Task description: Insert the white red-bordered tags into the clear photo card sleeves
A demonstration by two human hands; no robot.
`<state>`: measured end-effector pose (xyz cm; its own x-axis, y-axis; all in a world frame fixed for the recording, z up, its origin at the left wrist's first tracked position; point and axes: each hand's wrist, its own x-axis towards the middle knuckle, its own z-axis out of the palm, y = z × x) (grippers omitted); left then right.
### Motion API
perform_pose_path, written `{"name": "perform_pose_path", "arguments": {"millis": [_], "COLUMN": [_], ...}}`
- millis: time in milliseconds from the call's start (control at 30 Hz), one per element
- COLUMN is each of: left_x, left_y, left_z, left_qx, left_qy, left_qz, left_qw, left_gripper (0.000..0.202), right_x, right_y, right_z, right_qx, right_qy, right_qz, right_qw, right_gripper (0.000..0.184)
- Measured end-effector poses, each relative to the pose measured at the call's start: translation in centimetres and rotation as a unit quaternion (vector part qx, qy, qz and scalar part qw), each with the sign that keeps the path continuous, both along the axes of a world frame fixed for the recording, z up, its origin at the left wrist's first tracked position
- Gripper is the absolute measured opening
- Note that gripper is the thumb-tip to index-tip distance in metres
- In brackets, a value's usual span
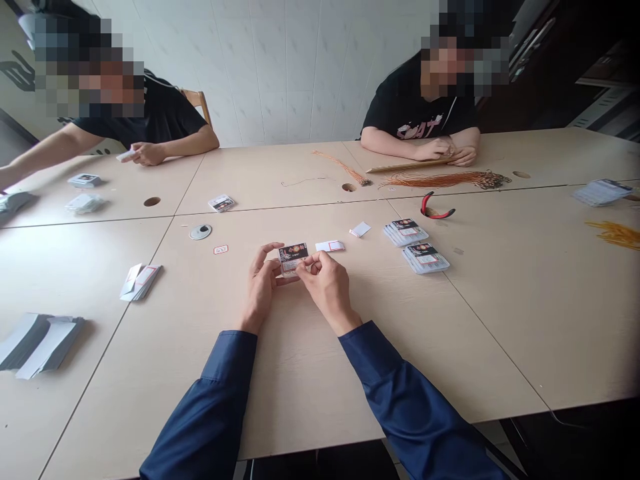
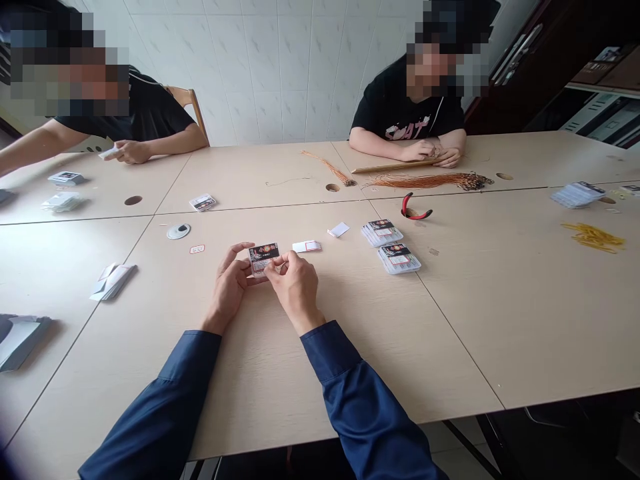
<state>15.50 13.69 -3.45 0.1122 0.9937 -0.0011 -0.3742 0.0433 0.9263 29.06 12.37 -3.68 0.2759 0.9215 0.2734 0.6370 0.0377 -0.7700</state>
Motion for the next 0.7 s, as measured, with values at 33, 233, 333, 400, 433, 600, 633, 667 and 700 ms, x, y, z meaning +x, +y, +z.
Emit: {"name": "perform_pose_path", "arguments": {"millis": [33, 233, 333, 400, 433, 600, 633, 667, 700], "left_x": [0.01, 0.22, 0.31, 0.34, 0.33, 0.26, 0.26, 0.28, 0.3], "left_y": [-0.03, -0.23, -0.29, -0.34, -0.37, -0.35, -0.32, -0.28, -0.25], "left_z": [0.02, 0.36, 0.56, 0.68, 0.71, 0.64, 0.6, 0.56, 0.52], "left_qx": [0.003, 0.001, -0.004, -0.004, -0.004, -0.003, -0.004, -0.004, -0.005], "left_qy": [0.002, 0.026, 0.022, 0.018, 0.017, 0.029, 0.031, 0.032, 0.031], "left_qz": [0.001, 0.005, 0.002, -0.001, -0.001, 0.005, 0.007, 0.009, 0.012], "left_qw": [1.0, 1.0, 1.0, 1.0, 1.0, 1.0, 0.999, 0.999, 0.999], "left_gripper": [0.039, 0.049, 0.052, 0.053, 0.054, 0.053, 0.053, 0.053, 0.054], "right_x": [0.05, 0.06, 0.0, 0.03, 0.05, 0.11, 0.1, 0.09, 0.07], "right_y": [-0.04, -0.11, 0.02, 0.11, 0.14, 0.07, 0.04, 0.02, 0.02], "right_z": [0.03, 0.11, -0.03, -0.16, -0.22, -0.32, -0.33, -0.34, -0.36], "right_qx": [-0.001, 0.026, 0.039, 0.037, 0.035, 0.04, 0.047, 0.053, 0.057], "right_qy": [0.007, -0.006, -0.015, -0.009, -0.005, 0.019, 0.024, 0.027, 0.03], "right_qz": [0.007, 0.0, -0.008, -0.013, -0.015, -0.007, -0.004, 0.0, 0.003], "right_qw": [1.0, 1.0, 0.999, 0.999, 0.999, 0.999, 0.999, 0.998, 0.998], "right_gripper": [0.014, 0.026, 0.03, 0.028, 0.026, 0.026, 0.029, 0.031, 0.034]}}
